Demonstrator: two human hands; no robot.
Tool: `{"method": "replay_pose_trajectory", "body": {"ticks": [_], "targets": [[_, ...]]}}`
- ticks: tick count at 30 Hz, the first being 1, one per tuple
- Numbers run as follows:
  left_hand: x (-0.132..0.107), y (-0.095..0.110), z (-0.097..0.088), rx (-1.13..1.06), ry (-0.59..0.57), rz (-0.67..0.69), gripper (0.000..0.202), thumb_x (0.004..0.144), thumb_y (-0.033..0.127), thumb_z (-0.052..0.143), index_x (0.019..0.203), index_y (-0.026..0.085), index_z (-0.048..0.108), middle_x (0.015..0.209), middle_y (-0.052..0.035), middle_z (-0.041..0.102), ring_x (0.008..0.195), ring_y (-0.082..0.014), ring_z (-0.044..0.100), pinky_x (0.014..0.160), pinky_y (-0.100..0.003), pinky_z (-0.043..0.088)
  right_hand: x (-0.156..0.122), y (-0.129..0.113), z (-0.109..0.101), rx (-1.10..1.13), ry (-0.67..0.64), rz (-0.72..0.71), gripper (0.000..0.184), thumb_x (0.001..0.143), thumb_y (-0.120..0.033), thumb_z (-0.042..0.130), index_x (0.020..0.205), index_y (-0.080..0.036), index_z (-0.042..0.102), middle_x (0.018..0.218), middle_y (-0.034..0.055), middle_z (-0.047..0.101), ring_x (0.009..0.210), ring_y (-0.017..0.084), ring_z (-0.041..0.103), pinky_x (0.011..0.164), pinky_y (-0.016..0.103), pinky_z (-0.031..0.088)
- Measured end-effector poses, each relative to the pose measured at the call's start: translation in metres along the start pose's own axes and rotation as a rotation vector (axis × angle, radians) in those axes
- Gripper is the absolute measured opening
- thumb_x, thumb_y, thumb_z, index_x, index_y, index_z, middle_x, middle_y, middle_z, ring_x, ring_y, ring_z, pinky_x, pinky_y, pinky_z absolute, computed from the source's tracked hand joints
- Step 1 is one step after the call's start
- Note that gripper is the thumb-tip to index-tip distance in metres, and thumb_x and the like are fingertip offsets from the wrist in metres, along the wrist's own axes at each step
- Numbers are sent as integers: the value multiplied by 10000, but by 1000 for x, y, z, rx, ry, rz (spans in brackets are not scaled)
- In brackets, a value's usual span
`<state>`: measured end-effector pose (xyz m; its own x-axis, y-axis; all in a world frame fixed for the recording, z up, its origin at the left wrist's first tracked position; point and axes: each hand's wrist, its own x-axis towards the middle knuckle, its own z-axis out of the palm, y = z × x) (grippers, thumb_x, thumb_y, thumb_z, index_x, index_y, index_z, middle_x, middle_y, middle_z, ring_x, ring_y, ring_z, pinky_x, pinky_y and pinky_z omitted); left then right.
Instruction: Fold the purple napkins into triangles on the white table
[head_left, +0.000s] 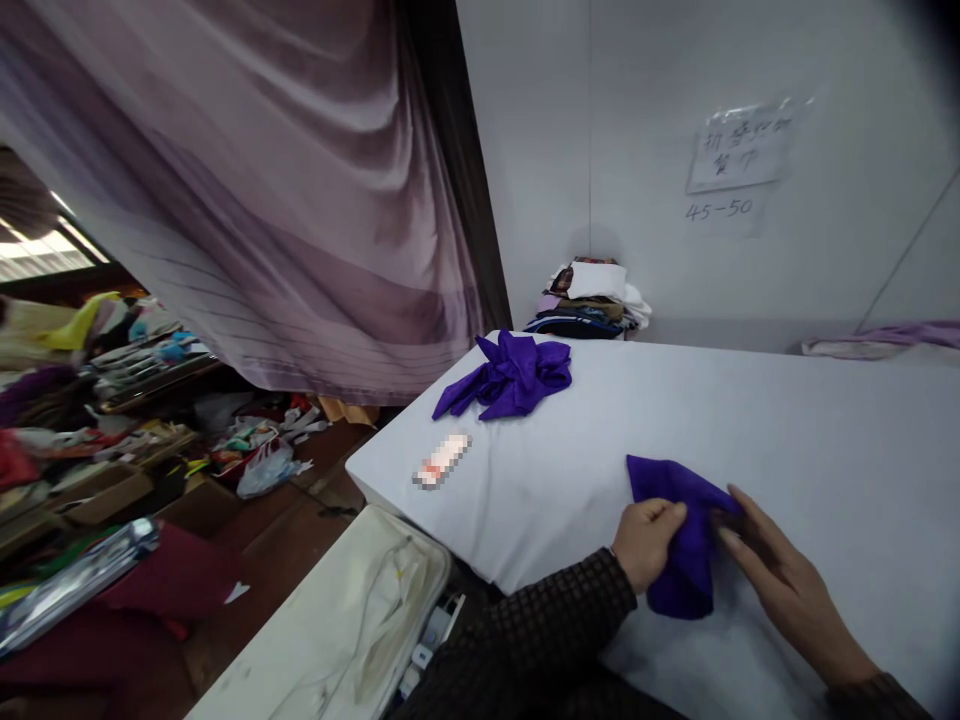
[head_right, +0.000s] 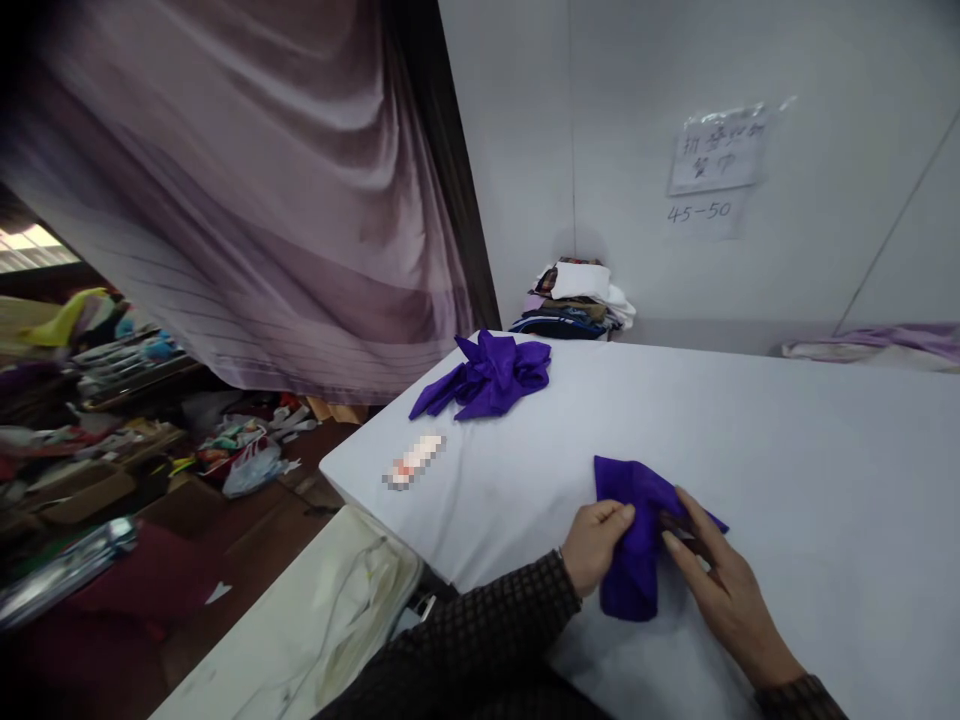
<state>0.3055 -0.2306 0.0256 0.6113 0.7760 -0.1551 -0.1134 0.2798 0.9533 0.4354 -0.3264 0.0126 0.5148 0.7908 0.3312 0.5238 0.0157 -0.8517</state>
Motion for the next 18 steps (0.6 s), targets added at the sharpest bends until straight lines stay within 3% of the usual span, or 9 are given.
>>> {"method": "replay_pose_trajectory", "body": {"ticks": [3,6,9,12,14,16,18], "targets": [[9,6,-2,-525,10,-243,314,749,434,666,793,123,674,698,-29,616,661,-136,559,744,-276,443,7,5,4,114,1,87,741,818,-523,541,1463,-285,262,1290,86,571,1074,287,607,887,423,534],[12,15,-6,-777,-72,-466,342,798,418,622,906,100,687,796,-70,658,704,-144,600,771,-249,458,20,-2,5,128,50,118,771,811,-507,574,1470,-307,227,1485,63,337,1239,299,474,976,430,466],[14,25,-15,-809,-204,-476,432,853,447,544,1025,71,669,874,-92,684,784,-156,630,847,-251,454,34,-19,3,189,-31,55,703,837,-472,560,1455,-312,265,1495,33,321,1329,278,354,1028,418,417],[20,30,-28,-792,-302,-389,547,898,499,430,1143,47,618,1053,-134,675,1000,-213,619,990,-319,399,38,-29,7,190,-141,42,576,848,-456,556,1384,-302,415,1430,38,430,1256,267,458,1044,436,398],[24,25,-38,-729,-251,-392,605,914,521,355,1155,26,606,1125,-163,651,1120,-256,570,1049,-366,355,33,-26,16,202,-174,87,500,847,-462,554,1309,-276,515,1351,54,520,1205,260,510,1044,452,395],[24,16,-46,-620,-101,-411,595,907,531,367,1120,38,623,1106,-158,661,1145,-269,556,1067,-376,341,23,-18,25,233,-216,138,471,846,-465,553,1271,-262,552,1302,66,563,1186,253,527,1040,461,399],[21,6,-51,-546,-31,-409,616,863,595,418,1108,73,632,1098,-146,666,1137,-275,563,1063,-390,354,11,-12,34,236,-263,175,473,839,-463,564,1267,-262,555,1297,69,566,1181,247,530,1035,464,404]]}}
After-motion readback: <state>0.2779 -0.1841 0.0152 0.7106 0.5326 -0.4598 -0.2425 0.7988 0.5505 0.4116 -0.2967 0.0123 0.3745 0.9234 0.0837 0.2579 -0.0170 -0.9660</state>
